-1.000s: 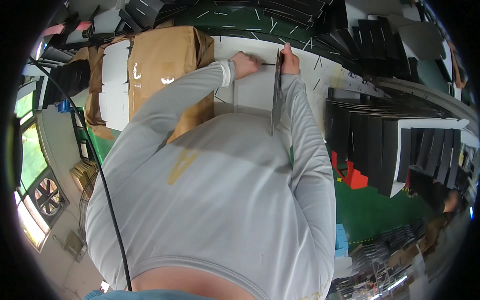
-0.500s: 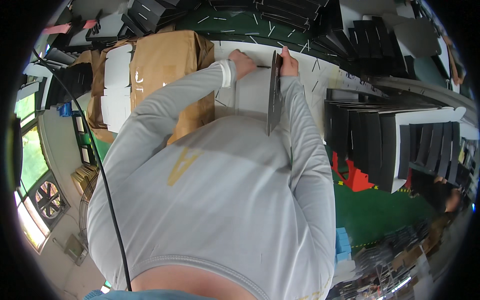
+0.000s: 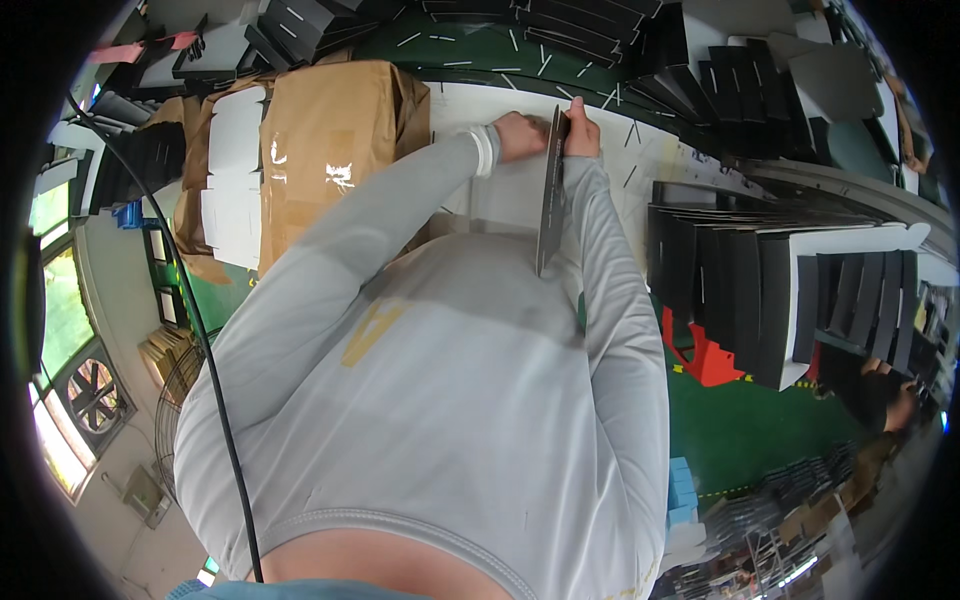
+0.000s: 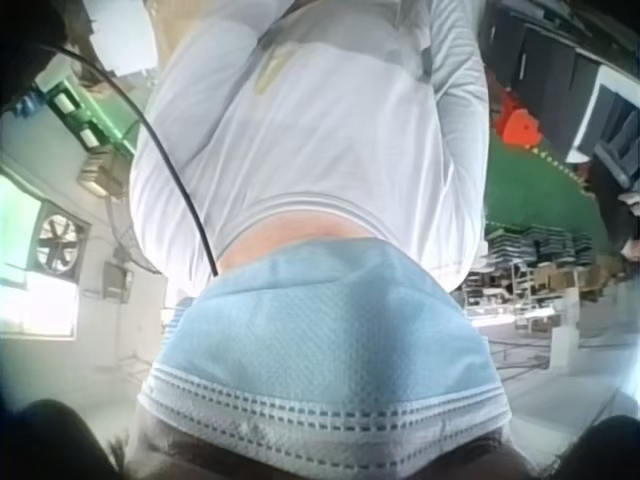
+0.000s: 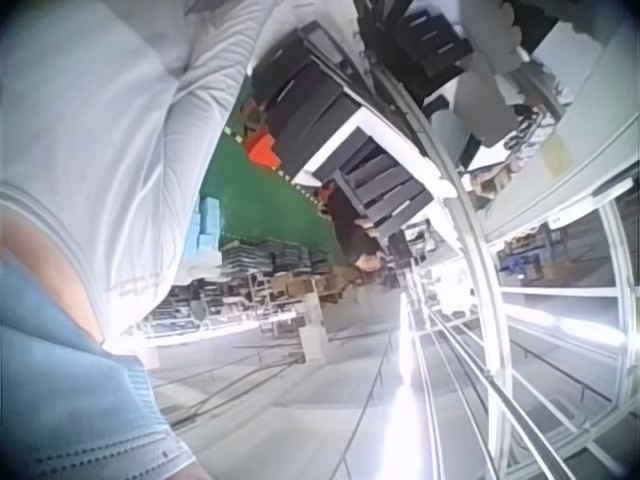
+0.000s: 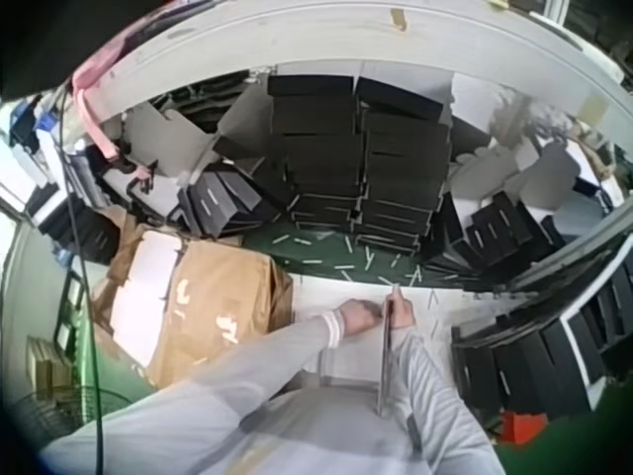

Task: Folding cardboard boxes at an industrial assembly station.

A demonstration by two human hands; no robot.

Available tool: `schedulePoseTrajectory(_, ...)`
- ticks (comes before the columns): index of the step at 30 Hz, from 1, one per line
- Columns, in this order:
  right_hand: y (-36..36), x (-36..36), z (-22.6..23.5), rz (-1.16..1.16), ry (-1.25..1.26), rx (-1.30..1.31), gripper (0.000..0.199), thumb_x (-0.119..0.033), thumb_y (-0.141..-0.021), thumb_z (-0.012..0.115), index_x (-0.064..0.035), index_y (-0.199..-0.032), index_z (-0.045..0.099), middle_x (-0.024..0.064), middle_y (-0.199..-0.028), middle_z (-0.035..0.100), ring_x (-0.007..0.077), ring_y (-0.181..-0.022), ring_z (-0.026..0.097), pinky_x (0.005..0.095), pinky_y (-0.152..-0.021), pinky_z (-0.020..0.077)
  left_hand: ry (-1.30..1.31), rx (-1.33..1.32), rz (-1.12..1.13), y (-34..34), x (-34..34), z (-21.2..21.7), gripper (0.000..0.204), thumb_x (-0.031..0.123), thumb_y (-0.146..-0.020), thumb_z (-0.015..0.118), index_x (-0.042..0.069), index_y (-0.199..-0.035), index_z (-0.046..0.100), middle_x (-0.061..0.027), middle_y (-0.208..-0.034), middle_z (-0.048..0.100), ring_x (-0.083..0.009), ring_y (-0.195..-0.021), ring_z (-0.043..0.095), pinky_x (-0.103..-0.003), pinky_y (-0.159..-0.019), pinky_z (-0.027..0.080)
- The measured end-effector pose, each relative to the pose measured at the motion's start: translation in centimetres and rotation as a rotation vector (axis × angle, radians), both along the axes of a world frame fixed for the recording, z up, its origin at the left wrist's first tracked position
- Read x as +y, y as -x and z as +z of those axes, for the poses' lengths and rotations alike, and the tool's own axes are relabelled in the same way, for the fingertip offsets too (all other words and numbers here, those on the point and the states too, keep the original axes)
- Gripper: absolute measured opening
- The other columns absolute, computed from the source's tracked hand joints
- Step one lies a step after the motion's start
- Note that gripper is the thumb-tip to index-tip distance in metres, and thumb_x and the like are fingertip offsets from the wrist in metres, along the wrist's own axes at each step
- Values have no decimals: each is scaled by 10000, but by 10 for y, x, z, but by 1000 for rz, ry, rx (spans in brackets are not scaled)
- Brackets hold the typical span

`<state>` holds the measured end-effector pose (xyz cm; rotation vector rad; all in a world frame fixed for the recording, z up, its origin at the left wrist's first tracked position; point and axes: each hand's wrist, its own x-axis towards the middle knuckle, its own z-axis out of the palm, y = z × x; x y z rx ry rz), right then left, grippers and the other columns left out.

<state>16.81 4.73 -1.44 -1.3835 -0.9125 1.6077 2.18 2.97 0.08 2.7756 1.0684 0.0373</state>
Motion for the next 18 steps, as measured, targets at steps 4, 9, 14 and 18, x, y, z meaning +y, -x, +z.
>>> schedulePoseTrajectory(4,-10,-1,-5,90,-489,-261,368,-347,-893,451,-38,-852,645,62,-868,593,140,-813,533,246,-741,414,11,99,15,4,3,-4,171,119,-703,502,32,-818,594,-130,-784,624,-287,-738,626,-384,-598,518)
schedulePoseTrajectory(9,-70,-21,25,-86,-329,-408,289,-275,-880,480,-48,-986,624,80,-964,606,170,-919,538,271,-813,406,177,-32,259,68,1,9,117,139,-719,521,70,-737,614,-155,-785,616,-328,-749,603,-426,-659,488)
schedulePoseTrajectory(14,-76,-84,39,-217,-357,-319,92,-120,-814,589,-31,-795,594,2,-663,548,55,-558,473,205,-483,353,19,-386,803,98,-6,59,165,165,-720,556,6,-677,574,-204,-662,558,-375,-649,555,-452,-595,459)
schedulePoseTrajectory(18,-42,-122,37,16,39,-343,326,-309,-808,606,-22,-656,571,16,-473,474,79,-359,406,228,-333,287,64,-522,1104,82,-25,64,245,207,-730,590,-7,-616,554,-203,-615,550,-380,-618,553,-434,-553,449)
